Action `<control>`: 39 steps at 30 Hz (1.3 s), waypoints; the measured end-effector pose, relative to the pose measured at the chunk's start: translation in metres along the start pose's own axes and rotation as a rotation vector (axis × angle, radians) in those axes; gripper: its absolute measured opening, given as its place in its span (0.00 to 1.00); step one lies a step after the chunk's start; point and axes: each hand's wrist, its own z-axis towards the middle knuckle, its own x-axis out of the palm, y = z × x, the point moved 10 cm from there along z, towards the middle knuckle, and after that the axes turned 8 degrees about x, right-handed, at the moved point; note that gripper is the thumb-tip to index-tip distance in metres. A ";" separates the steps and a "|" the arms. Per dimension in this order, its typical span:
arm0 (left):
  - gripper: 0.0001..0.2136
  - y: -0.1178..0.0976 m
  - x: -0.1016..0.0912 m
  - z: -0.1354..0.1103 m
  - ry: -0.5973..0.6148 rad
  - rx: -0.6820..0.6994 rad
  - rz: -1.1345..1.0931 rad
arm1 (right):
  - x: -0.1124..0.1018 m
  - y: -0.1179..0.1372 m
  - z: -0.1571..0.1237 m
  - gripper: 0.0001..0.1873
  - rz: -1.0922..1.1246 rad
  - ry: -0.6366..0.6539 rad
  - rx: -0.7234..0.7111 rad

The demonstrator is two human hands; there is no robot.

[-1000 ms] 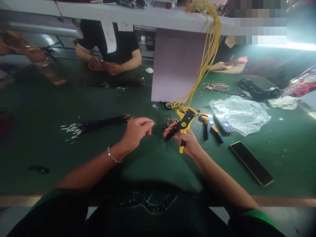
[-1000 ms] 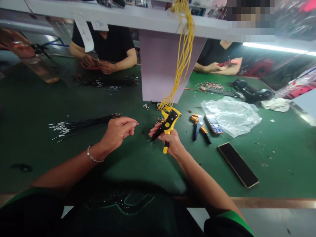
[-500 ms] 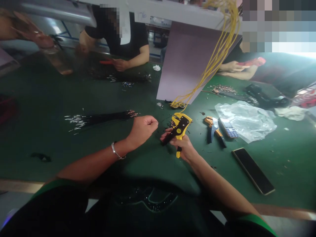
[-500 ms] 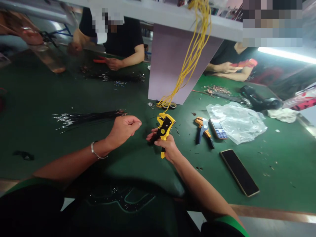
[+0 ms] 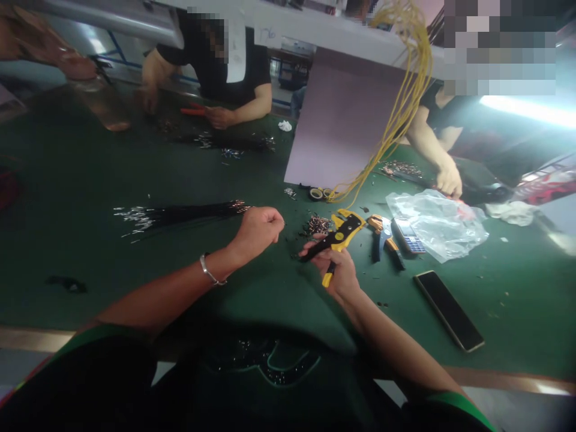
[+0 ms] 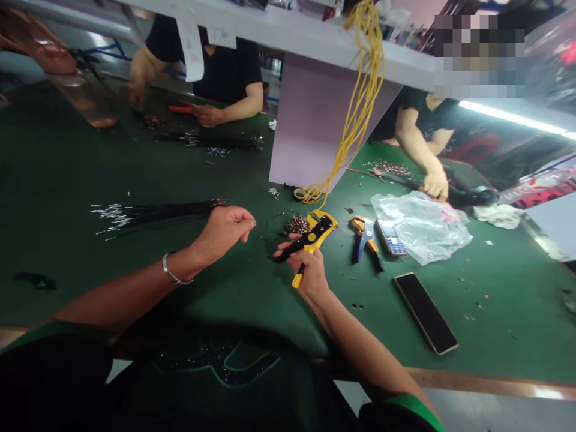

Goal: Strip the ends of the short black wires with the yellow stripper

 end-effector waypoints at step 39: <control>0.08 -0.035 0.018 -0.029 0.069 0.221 0.160 | 0.001 0.009 -0.023 0.21 -0.399 0.022 -0.192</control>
